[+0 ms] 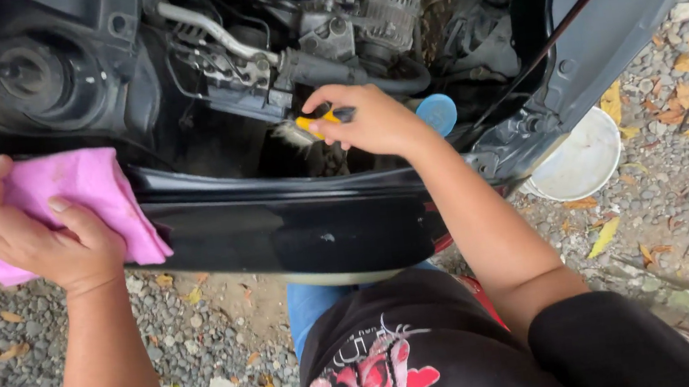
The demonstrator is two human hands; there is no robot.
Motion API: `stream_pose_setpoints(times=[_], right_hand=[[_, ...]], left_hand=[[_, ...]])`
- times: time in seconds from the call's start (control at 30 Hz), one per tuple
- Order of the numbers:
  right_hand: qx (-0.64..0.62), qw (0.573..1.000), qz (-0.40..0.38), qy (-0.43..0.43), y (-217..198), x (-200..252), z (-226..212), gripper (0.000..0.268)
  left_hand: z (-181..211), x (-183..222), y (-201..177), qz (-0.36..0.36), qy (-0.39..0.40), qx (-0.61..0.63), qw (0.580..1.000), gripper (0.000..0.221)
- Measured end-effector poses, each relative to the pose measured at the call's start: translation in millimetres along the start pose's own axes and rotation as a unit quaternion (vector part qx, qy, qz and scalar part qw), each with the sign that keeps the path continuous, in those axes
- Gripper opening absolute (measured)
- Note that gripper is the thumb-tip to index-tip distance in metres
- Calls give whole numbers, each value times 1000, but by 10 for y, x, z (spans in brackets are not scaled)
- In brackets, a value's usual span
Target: Cleaning a car engine bay using a brush and a cloth
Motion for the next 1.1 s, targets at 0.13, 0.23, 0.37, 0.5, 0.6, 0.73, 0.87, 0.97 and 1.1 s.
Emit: stream_pose_setpoints(times=[0.13,0.23,0.37,0.5,0.6,0.73,0.87,0.97,1.1], right_hand=[[-157,987,-7,-13,10,205,120,19],[-110,991,71,11,-211,309,183,24],[-93,986,134,47,-284,593,259,28],[-93,989,103,40,-75,578,523,24],[-40,989,143,29,-49,567,665,20],[20,981,193,-27,-47,524,591,26],[-40,991,123,11,-28,445,627,22],[-74,993,67,57,-35,446,504,12],[-51,998,12,24,-42,235,320,13]], left_hand=[[-3,27,-48,1,-3,22,1000,51],[-42,-7,18,18,6,35,999,47],[-99,61,29,10,-11,48,999,48],[-149,59,35,10,-6,53,999,11],[-94,71,19,34,22,42,998,20],[-127,199,123,-36,8,8,999,36],[58,350,225,-61,14,9,998,38],[209,474,291,-45,12,-3,999,42],[217,471,262,-40,6,-3,999,42]])
Point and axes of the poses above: each hand's wrist, its own x-axis away from the middle knuckle, its own y-axis out of the palm, z = x × y, the point moved 9 cm from there along -x, towards the middle knuckle, and after that the axes turned 14 degrees about -x, right-handed, at the moved point
